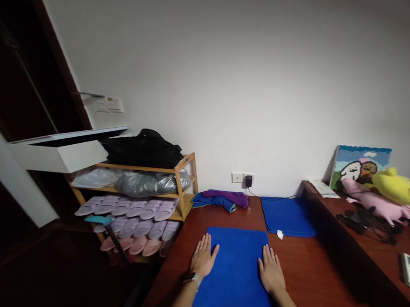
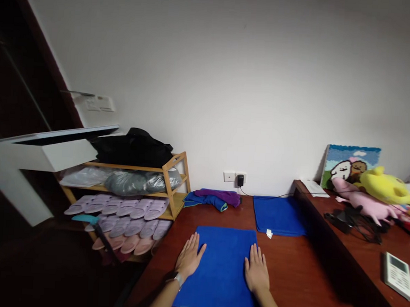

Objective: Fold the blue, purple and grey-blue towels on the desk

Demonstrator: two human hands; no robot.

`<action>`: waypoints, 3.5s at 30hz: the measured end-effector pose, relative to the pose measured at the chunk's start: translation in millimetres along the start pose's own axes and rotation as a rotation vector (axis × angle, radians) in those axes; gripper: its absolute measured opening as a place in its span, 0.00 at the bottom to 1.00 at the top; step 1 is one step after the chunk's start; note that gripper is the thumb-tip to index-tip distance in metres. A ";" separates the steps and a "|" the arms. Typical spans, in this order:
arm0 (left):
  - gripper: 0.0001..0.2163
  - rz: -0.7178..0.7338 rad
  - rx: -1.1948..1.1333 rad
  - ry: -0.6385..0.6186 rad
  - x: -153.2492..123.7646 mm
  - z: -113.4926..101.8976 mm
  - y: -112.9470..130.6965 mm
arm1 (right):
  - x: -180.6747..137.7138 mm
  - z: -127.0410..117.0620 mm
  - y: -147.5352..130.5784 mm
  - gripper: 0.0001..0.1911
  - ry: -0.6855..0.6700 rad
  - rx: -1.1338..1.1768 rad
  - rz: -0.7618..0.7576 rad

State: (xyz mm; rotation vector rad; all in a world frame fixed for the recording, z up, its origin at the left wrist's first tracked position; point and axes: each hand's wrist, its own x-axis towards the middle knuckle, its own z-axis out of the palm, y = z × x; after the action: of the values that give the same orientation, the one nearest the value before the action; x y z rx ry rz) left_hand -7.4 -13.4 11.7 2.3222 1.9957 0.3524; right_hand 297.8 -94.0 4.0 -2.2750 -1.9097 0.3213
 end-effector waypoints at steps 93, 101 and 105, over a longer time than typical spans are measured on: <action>0.30 0.579 -0.127 -0.022 -96.6 1.8 146.1 | -100.7 29.4 24.1 0.33 0.093 0.060 -0.130; 0.31 0.454 -0.108 -0.082 -101.6 11.9 113.7 | -99.3 33.2 25.3 0.35 0.109 0.031 -0.113; 0.32 0.282 -0.003 -0.046 -104.7 -5.2 18.8 | -98.9 34.2 24.0 0.36 0.124 0.031 -0.103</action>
State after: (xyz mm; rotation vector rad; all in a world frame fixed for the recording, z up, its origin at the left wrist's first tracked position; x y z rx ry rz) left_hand -4.5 -119.8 6.4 2.5870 1.6472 0.3115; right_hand 295.4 -196.3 -28.7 -2.1151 -1.9369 0.1901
